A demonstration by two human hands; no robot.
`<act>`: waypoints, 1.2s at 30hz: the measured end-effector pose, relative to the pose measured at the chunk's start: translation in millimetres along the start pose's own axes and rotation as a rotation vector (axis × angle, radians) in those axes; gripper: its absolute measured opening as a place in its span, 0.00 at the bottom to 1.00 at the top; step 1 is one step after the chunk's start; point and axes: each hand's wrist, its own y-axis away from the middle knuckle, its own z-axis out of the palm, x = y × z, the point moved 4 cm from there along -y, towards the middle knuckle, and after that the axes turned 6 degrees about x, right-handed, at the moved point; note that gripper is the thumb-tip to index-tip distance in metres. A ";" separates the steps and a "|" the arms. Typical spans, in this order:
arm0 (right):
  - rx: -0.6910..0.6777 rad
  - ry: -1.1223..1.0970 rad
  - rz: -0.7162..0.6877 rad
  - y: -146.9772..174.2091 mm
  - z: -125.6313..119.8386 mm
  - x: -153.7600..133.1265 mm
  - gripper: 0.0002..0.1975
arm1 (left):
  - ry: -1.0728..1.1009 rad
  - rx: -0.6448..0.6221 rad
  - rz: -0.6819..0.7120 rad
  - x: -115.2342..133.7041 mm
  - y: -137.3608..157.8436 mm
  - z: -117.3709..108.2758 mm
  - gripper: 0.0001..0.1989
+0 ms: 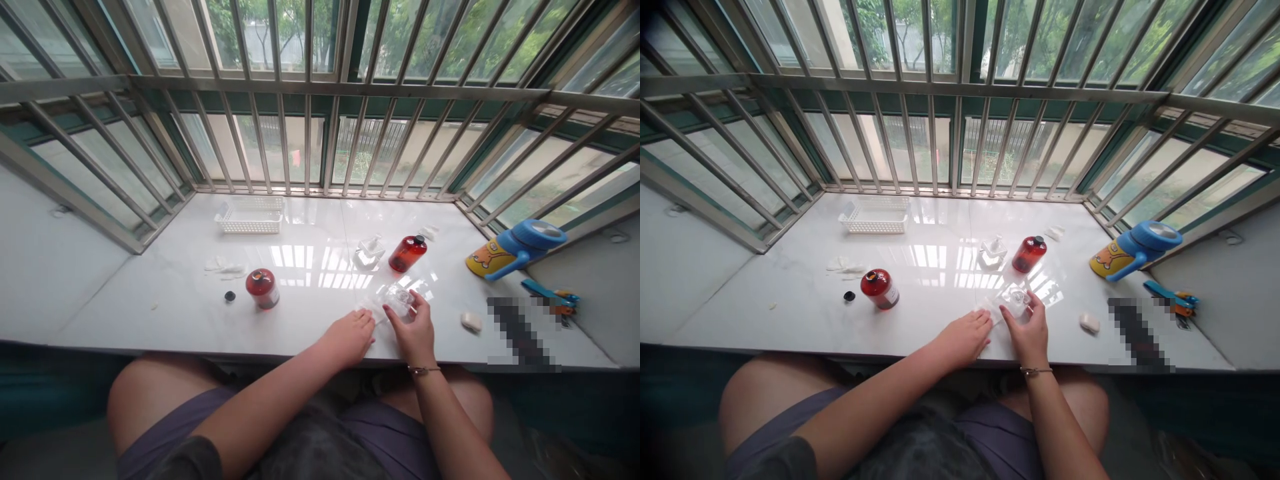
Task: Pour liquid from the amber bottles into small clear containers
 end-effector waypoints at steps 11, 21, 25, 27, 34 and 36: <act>-0.010 0.076 0.078 0.8 -2.2 4.0 0.51 | -0.159 0.154 -0.536 -49.6 164.6 -58.3 0.21; -0.014 0.146 0.064 1.1 -2.4 5.1 0.52 | -0.491 0.143 -1.170 -153.9 289.2 -150.1 0.23; -0.026 0.161 0.047 1.6 -2.7 1.5 0.52 | -0.495 0.188 -1.244 -190.0 298.9 -176.4 0.22; -0.055 0.159 0.030 2.1 -1.4 -0.4 0.51 | -0.501 0.208 -1.260 -202.4 296.0 -184.7 0.22; -0.207 0.177 -0.124 8.0 12.1 -5.9 0.51 | -0.423 0.307 -1.043 -206.4 250.3 -178.1 0.23; -0.245 0.180 -0.166 9.7 16.8 -4.0 0.52 | -0.289 0.353 -0.960 -204.7 235.7 -169.4 0.24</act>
